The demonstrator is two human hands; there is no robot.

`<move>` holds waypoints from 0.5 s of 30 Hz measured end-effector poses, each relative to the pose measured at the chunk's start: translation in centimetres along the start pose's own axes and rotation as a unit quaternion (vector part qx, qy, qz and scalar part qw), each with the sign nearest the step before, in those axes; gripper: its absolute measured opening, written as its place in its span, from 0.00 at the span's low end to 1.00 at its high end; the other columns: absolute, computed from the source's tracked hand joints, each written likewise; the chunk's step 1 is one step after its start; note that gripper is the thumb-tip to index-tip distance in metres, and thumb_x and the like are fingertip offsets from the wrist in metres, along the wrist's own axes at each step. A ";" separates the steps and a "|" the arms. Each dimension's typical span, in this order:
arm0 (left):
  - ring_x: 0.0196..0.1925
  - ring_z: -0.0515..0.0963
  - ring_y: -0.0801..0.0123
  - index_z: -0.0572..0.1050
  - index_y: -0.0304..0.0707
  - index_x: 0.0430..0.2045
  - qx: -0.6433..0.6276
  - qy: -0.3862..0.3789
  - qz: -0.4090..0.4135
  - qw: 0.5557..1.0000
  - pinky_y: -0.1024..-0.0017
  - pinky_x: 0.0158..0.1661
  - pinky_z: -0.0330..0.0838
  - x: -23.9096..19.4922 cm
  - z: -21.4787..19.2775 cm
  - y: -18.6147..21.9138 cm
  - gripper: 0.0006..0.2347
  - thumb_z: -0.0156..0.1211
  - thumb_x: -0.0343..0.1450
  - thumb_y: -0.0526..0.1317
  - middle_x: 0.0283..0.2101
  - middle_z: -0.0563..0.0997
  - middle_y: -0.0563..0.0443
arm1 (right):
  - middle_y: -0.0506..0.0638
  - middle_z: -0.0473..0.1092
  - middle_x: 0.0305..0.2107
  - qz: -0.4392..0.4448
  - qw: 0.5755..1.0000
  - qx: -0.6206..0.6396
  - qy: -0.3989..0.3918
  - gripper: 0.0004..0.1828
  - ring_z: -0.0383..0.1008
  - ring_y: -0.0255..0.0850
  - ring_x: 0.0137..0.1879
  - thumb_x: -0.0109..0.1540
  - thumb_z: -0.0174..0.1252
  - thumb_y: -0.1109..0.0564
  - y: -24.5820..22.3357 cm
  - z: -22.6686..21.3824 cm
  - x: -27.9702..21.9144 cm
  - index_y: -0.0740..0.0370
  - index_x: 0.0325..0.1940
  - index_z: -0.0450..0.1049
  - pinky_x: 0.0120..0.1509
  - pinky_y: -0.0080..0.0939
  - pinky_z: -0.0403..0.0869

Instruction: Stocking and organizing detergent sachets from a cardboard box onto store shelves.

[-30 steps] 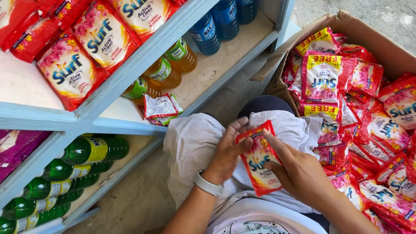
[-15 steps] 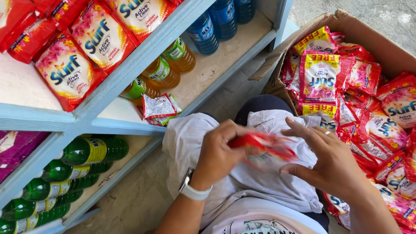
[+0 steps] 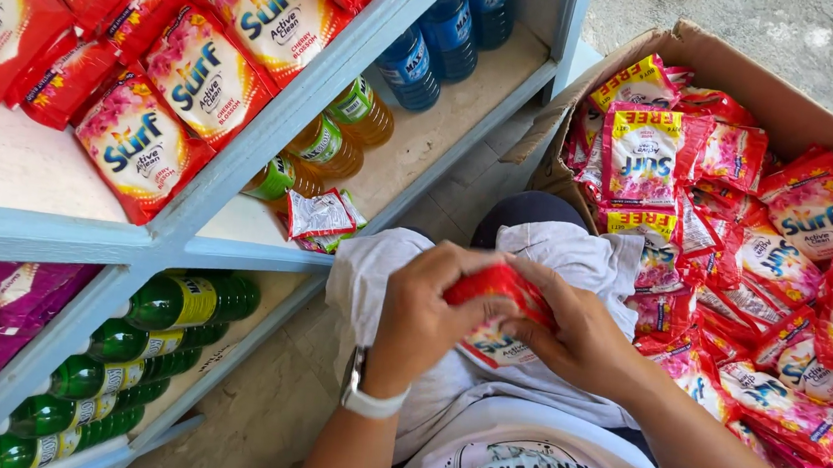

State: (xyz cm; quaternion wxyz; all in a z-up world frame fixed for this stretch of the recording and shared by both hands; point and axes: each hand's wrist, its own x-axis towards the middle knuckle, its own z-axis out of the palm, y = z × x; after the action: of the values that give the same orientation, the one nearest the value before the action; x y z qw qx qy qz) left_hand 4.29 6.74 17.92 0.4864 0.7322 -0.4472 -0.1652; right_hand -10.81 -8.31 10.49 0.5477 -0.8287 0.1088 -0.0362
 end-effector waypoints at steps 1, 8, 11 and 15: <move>0.41 0.84 0.65 0.80 0.38 0.47 0.000 0.001 0.000 1.000 0.70 0.42 0.79 -0.2 1.0 -2.5 0.17 0.77 0.65 0.39 0.40 0.83 0.51 | 0.55 0.77 0.46 0.000 1.000 -0.001 -0.001 0.42 0.79 0.48 0.47 0.59 0.68 0.49 0.1 0.4 0.1 0.54 0.74 0.58 0.50 0.43 0.76; 0.53 0.79 0.69 0.42 0.40 0.74 -0.448 0.042 -0.292 0.844 0.71 0.55 0.74 -3.4 6.0 -10.7 0.37 0.60 0.73 0.44 0.55 0.78 0.39 | 0.56 0.73 0.50 0.195 0.854 0.473 0.090 0.38 0.75 0.40 0.46 0.68 0.54 0.59 5.2 3.5 -0.1 0.50 0.81 0.52 0.47 0.42 0.76; 0.55 0.76 0.71 0.39 0.42 0.76 -0.433 0.001 -0.305 0.848 0.69 0.57 0.71 -4.0 6.3 -9.1 0.38 0.59 0.73 0.39 0.59 0.74 0.39 | 0.55 0.69 0.58 0.274 0.797 0.534 0.066 0.38 0.74 0.41 0.52 0.66 0.54 0.60 4.7 3.7 -0.6 0.50 0.81 0.54 0.51 0.46 0.75; 0.65 0.72 0.72 0.60 0.31 0.72 -0.378 -0.029 -0.233 0.895 0.71 0.64 0.67 -4.7 5.8 -9.0 0.28 0.61 0.75 0.33 0.67 0.71 0.48 | 0.53 0.65 0.64 0.225 0.868 0.442 0.040 0.40 0.68 0.37 0.64 0.61 0.58 0.63 3.3 3.1 -0.6 0.56 0.77 0.54 0.67 0.40 0.70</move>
State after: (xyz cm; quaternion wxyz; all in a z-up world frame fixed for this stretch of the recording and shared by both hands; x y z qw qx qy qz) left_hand 2.23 8.44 6.58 0.6609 0.5711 -0.1814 -0.4518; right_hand -11.27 -6.64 6.31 0.8451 -0.4513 0.2865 0.0108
